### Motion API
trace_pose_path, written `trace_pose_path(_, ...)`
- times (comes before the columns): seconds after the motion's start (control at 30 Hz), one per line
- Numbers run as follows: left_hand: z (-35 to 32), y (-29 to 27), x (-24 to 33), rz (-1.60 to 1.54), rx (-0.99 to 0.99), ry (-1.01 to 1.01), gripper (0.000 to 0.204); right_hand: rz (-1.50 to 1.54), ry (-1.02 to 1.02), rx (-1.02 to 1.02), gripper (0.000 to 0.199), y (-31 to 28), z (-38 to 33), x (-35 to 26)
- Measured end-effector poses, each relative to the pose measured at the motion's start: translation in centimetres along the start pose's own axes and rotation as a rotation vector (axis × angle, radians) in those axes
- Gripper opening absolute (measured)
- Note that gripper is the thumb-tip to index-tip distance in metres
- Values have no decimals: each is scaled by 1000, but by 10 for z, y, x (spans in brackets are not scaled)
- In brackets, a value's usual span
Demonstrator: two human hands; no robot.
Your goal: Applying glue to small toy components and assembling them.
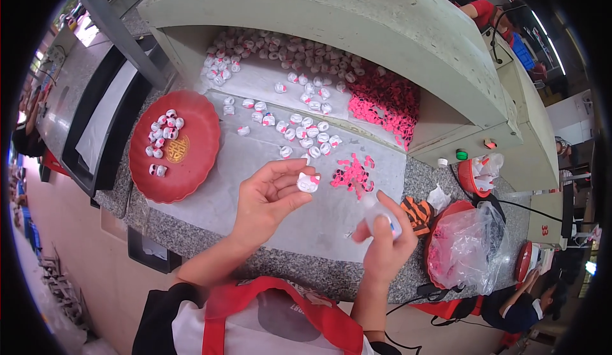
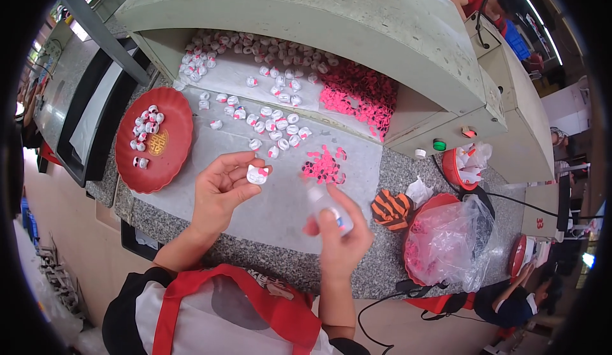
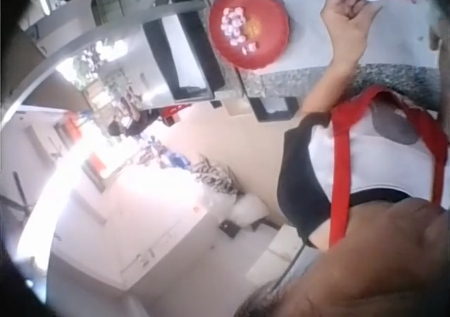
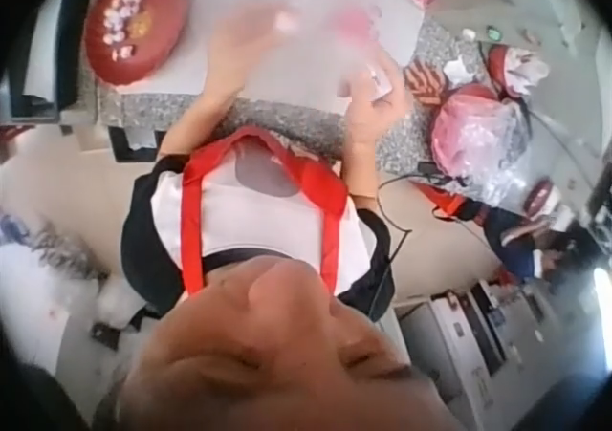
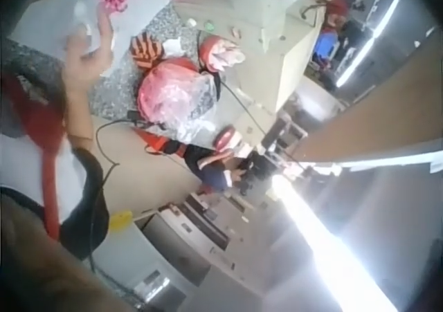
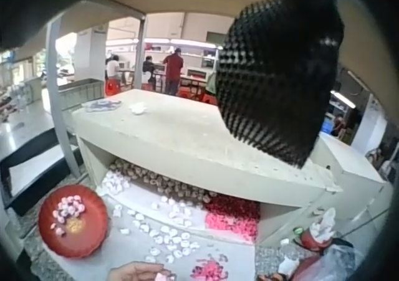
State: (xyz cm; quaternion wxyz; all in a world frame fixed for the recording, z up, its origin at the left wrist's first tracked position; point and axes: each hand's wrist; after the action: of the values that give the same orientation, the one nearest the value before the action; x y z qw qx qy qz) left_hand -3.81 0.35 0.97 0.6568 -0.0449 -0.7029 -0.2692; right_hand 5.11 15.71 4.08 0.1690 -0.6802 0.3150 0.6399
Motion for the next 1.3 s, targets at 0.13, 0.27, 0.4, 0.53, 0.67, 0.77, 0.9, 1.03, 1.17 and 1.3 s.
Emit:
trace_pose_path(0.13, 3, 0, -3, 50, 8, -60, 43, 47, 170, -54, 24, -26, 45, 71)
trace_pose_path(0.27, 2, -1, -3, 21, 41, -63, 41, -879, -192, -112, 20, -5, 60, 100)
trace_pose_path(0.4, 2, -3, -5, 34, 60, -60, 40, -1098, -295, -137, 18, -9, 67, 97)
trace_pose_path(0.53, 2, 0, -14, 4, 1, -82, 37, -244, 214, -116, 21, -32, 63, 75)
trace_pose_path(0.67, 2, 11, -14, -14, -36, -90, 36, 281, 407, -176, 18, -40, 54, 58)
trace_pose_path(0.77, 1, 14, -13, -32, -51, -81, 36, 290, 384, -166, 19, -29, 45, 41)
trace_pose_path(0.9, -2, 13, -12, 27, -43, -72, 36, 94, 292, -324, 22, -24, 30, 16)
trace_pose_path(1.03, -5, 17, -12, 157, -71, -27, 35, -84, 38, -399, 23, -7, 13, -4)
trace_pose_path(1.17, -6, 19, -5, 276, -75, 60, 37, -357, -231, -519, 21, 8, 10, -12)
trace_pose_path(1.3, -9, 18, 0, 326, -94, 153, 38, -366, -147, -392, 23, 15, 7, -8)
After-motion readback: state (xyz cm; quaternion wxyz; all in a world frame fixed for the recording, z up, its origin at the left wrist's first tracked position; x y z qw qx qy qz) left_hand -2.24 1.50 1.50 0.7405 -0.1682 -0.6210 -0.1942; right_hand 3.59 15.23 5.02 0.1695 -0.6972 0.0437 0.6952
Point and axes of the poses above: each hand's wrist, its own z-axis towards the middle knuckle, its own y-axis out of the palm, x = y × z, and after that the axes turned 9 degrees about z, right-handed
